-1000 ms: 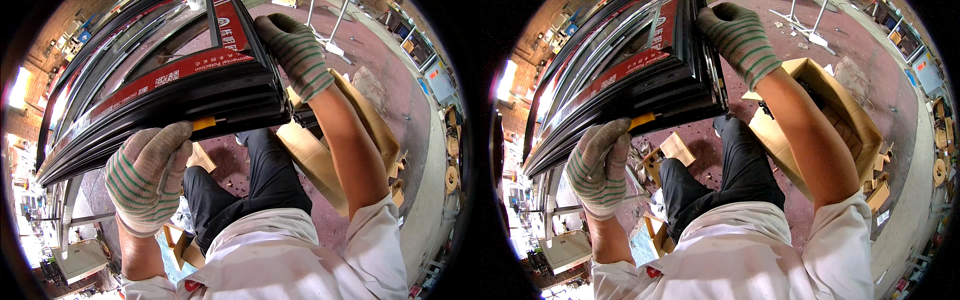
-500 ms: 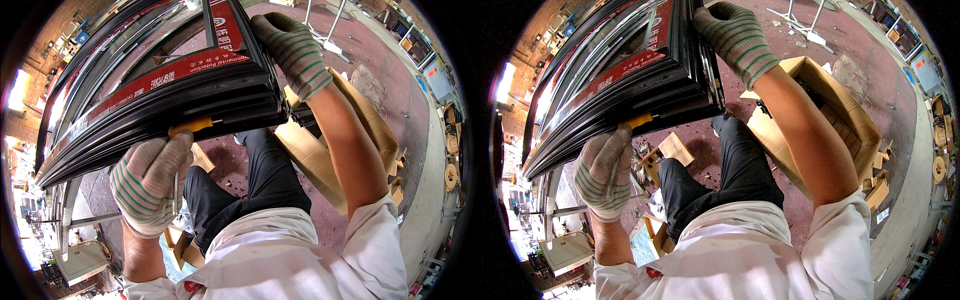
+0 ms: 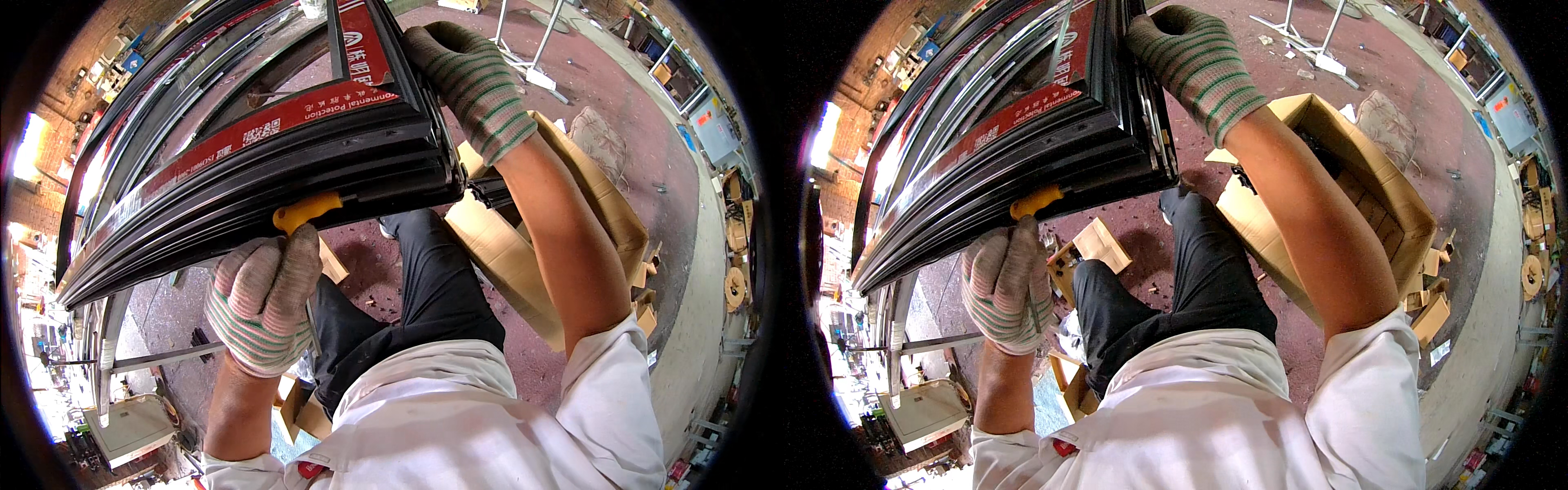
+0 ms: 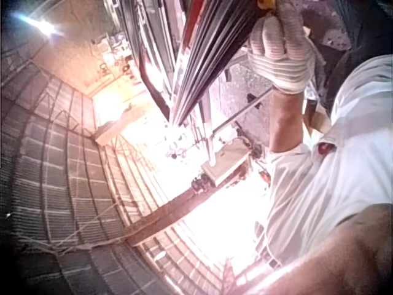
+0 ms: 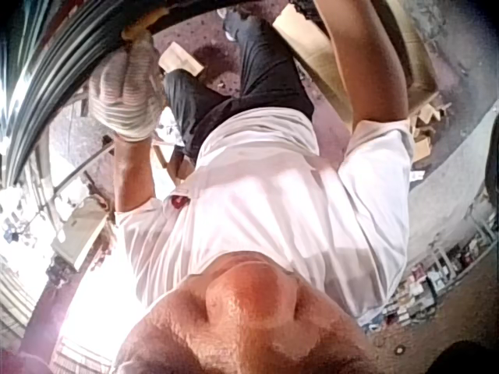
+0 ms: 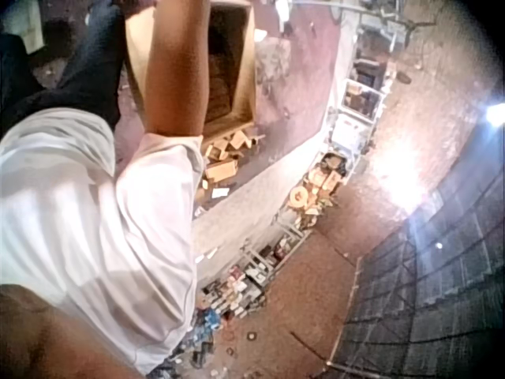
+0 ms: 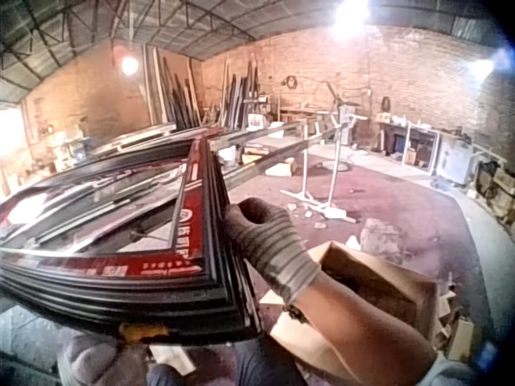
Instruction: The person uses a yellow-handled screwdriver to tighten screws along the edge of a black window frame. They repeatedly reposition the frame and adjust their grip while working in a workshop environment.
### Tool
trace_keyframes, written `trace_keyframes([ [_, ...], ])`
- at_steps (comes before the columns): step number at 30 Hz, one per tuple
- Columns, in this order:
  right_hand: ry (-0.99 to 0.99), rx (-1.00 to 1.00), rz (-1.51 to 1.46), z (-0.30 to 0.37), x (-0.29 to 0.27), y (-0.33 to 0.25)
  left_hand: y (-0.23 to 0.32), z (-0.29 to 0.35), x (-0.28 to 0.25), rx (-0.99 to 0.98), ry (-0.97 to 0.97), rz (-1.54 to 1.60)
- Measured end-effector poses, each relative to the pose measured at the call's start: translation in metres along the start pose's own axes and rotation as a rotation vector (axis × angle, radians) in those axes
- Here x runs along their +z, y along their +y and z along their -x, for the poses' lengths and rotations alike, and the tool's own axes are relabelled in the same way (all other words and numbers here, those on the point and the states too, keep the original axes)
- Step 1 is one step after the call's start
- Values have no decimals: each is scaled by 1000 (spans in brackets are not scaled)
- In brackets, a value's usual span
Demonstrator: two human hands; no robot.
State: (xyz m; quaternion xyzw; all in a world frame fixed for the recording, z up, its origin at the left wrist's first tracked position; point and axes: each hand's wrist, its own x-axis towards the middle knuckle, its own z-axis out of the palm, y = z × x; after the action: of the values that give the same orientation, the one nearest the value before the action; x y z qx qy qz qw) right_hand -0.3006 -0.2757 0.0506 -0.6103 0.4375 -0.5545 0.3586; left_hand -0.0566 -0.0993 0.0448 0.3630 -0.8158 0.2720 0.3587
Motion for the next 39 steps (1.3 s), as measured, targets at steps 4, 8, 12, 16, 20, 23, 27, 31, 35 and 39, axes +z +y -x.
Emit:
trace_keyframes([
  [4, 5, 0, 2, 0, 0, -2, 1, 8, 6, 19, -6, -23],
  [8, -19, 12, -21, -2, 1, 0, 2, 13, 9, 38, 12, -50],
  [12, 43, 28, -28, 1, 3, -3, 1, 16, 16, 32, 71, -12],
  [16, -1, 20, -13, -1, -1, 0, 2, 16, 19, 26, 90, 7],
  [20, -13, 26, -16, -2, -2, 0, 2, 14, 16, 2, 77, 41],
  [23, 2, 33, -1, 0, 0, -5, 3, 11, 11, -21, 55, 58],
  [27, -2, 62, -10, -1, 0, -6, 3, 12, 13, -22, 73, 52],
  [31, 62, 57, -70, 1, 5, -4, 8, 4, 6, -95, 65, 69],
  [35, 38, 49, -40, -1, 2, -2, 11, -4, -5, -192, 30, 132],
  [39, 26, 49, -16, -3, 1, -1, 8, -16, -13, -260, 6, 225],
])
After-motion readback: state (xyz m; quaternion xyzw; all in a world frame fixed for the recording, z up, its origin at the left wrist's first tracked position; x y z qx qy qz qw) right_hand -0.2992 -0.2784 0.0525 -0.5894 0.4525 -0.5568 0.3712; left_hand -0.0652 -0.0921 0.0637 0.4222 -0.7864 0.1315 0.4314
